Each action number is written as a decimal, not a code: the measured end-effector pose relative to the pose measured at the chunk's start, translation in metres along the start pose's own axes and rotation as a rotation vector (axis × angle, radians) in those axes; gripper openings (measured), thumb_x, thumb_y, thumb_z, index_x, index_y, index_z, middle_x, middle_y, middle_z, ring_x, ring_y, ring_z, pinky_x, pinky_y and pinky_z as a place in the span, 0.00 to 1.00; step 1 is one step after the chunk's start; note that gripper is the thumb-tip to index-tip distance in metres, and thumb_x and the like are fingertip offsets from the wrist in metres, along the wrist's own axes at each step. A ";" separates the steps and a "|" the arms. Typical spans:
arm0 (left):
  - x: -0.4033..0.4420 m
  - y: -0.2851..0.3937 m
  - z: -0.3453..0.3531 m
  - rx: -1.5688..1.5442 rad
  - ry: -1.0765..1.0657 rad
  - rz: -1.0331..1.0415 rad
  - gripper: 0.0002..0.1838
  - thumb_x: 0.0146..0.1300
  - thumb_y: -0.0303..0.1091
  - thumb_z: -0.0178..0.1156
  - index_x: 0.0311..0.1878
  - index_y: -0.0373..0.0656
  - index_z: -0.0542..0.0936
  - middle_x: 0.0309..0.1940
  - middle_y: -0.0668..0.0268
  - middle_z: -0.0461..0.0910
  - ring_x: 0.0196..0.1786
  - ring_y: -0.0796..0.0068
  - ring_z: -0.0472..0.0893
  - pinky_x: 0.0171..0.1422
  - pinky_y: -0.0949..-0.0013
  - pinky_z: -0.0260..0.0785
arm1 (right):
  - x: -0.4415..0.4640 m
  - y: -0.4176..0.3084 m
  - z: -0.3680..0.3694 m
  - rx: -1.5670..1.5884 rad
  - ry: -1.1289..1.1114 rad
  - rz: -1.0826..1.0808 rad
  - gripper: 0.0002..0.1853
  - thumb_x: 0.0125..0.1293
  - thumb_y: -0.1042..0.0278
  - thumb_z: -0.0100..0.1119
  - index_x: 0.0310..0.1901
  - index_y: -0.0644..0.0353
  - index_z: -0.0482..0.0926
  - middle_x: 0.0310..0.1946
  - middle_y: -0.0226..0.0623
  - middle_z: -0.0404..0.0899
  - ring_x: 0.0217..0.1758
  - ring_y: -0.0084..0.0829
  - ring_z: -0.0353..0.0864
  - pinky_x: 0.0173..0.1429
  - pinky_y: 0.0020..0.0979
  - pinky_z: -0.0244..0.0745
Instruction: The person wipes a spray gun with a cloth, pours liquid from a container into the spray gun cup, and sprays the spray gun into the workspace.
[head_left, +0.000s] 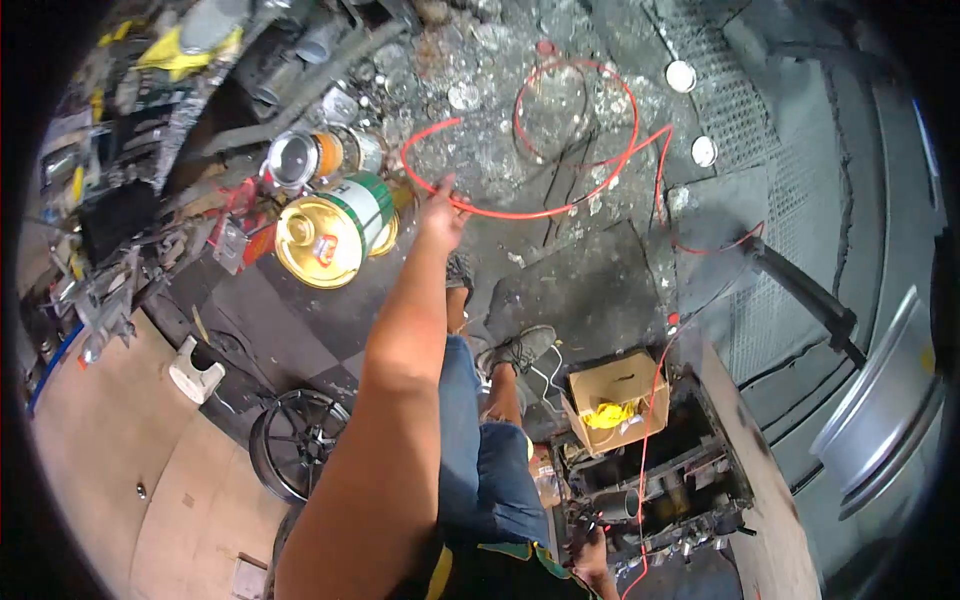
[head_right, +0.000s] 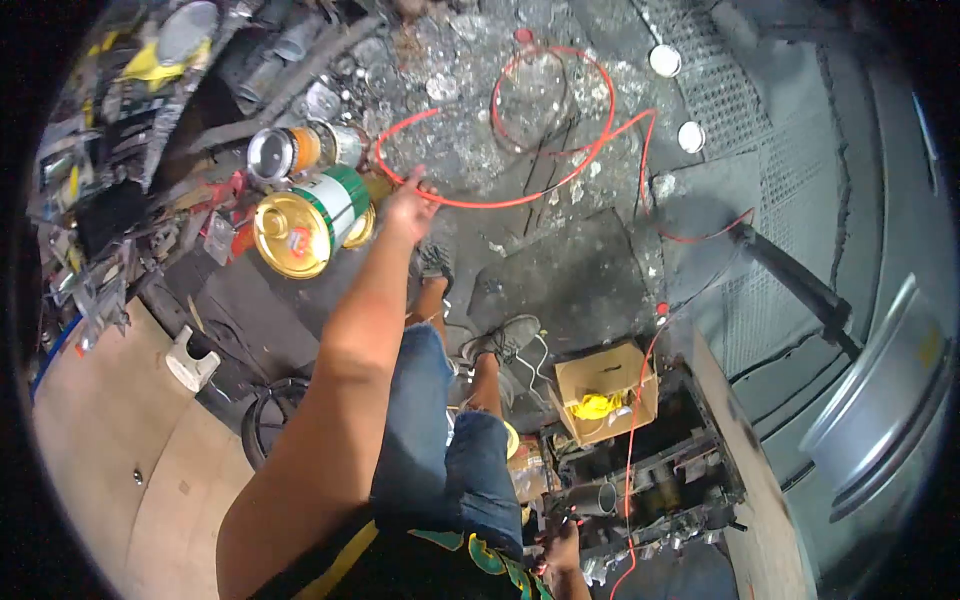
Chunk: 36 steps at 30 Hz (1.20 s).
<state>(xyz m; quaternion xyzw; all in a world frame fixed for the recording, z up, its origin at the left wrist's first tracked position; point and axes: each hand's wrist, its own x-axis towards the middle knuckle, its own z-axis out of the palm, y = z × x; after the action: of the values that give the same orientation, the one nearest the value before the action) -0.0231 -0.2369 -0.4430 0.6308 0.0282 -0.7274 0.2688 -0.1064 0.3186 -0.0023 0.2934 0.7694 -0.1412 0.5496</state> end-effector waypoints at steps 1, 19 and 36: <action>-0.026 0.009 0.020 0.074 -0.074 0.010 0.11 0.73 0.41 0.55 0.55 0.52 0.77 0.32 0.72 0.73 0.36 0.75 0.75 0.44 0.65 0.71 | 0.003 -0.007 -0.003 -0.030 -0.012 -0.035 0.09 0.70 0.63 0.56 0.49 0.53 0.72 0.23 0.29 0.75 0.18 0.24 0.73 0.17 0.29 0.66; -0.597 0.033 0.071 -0.268 -1.122 -0.046 0.55 0.55 0.80 0.47 0.77 0.49 0.53 0.68 0.55 0.68 0.66 0.47 0.72 0.72 0.42 0.61 | 0.014 -0.010 -0.098 -0.173 -0.026 -0.639 0.12 0.70 0.70 0.55 0.50 0.66 0.73 0.31 0.42 0.81 0.24 0.32 0.83 0.25 0.33 0.75; -0.728 0.032 0.121 0.083 -1.005 0.432 0.15 0.76 0.47 0.50 0.56 0.49 0.71 0.25 0.76 0.66 0.23 0.86 0.65 0.30 0.77 0.60 | 0.033 0.062 -0.161 -0.127 0.495 -1.124 0.26 0.59 0.69 0.53 0.61 0.66 0.71 0.51 0.62 0.77 0.54 0.58 0.77 0.58 0.48 0.72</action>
<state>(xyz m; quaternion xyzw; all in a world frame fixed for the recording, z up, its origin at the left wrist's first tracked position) -0.0746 -0.0517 0.2703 0.2070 -0.2625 -0.8680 0.3672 -0.1989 0.4646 0.0306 -0.1663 0.9179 -0.2909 0.2125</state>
